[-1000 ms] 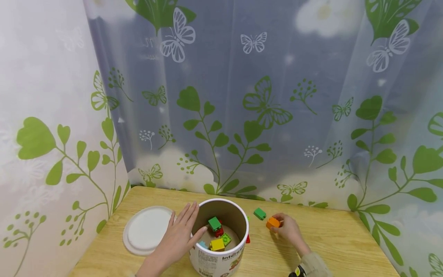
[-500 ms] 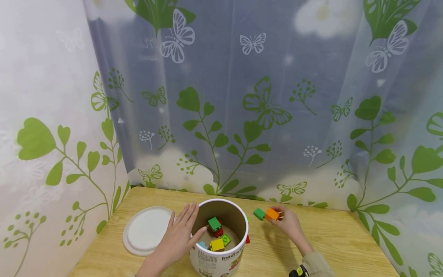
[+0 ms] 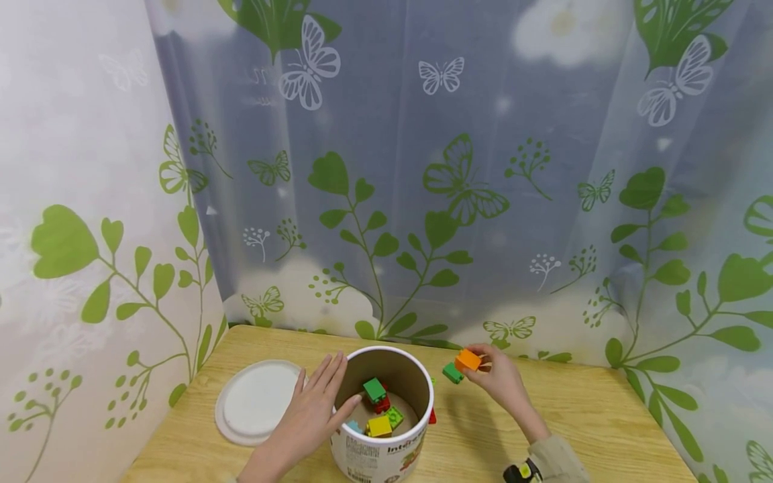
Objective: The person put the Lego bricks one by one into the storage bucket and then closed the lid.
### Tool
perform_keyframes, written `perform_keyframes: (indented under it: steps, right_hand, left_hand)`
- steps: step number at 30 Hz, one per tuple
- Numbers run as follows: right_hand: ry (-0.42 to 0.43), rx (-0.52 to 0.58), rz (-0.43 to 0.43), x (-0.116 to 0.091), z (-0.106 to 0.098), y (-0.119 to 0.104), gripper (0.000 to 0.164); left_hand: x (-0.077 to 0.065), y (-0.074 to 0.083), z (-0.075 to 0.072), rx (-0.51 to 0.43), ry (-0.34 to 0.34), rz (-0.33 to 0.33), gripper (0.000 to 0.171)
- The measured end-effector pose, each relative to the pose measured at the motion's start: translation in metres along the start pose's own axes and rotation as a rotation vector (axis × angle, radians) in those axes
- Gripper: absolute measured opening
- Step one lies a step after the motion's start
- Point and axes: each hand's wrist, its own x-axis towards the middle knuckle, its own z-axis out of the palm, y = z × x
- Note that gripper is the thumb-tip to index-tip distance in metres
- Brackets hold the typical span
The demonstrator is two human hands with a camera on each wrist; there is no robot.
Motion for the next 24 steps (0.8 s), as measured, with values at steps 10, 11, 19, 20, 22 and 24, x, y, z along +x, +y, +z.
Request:
perform_keyframes:
  steps: [10, 11, 19, 20, 22, 24]
  right_hand:
    - [-0.003, 0.027, -0.073, 0.001, -0.007, -0.032, 0.041]
    - [-0.004, 0.030, -0.081, 0.001, -0.007, -0.035, 0.041]
    - [-0.002, 0.057, -0.164, 0.001, -0.004, -0.061, 0.039]
    - [-0.002, 0.061, -0.172, 0.001, -0.003, -0.064, 0.039]
    - [-0.009, 0.061, -0.185, 0.001, 0.000, -0.070, 0.039]
    - [-0.019, 0.064, -0.198, 0.001, 0.004, -0.076, 0.039]
  left_hand:
    - [0.000, -0.001, 0.001, 0.005, 0.003, 0.004, 0.077]
    - [0.000, -0.001, 0.001, 0.004, 0.003, 0.004, 0.077]
    - [0.000, -0.001, 0.002, 0.003, 0.006, 0.003, 0.076]
    - [0.000, -0.001, 0.002, 0.004, 0.007, 0.004, 0.076]
    - [0.000, -0.001, 0.002, 0.004, 0.009, 0.005, 0.076]
    - [0.000, -0.001, 0.002, 0.005, 0.007, 0.005, 0.077]
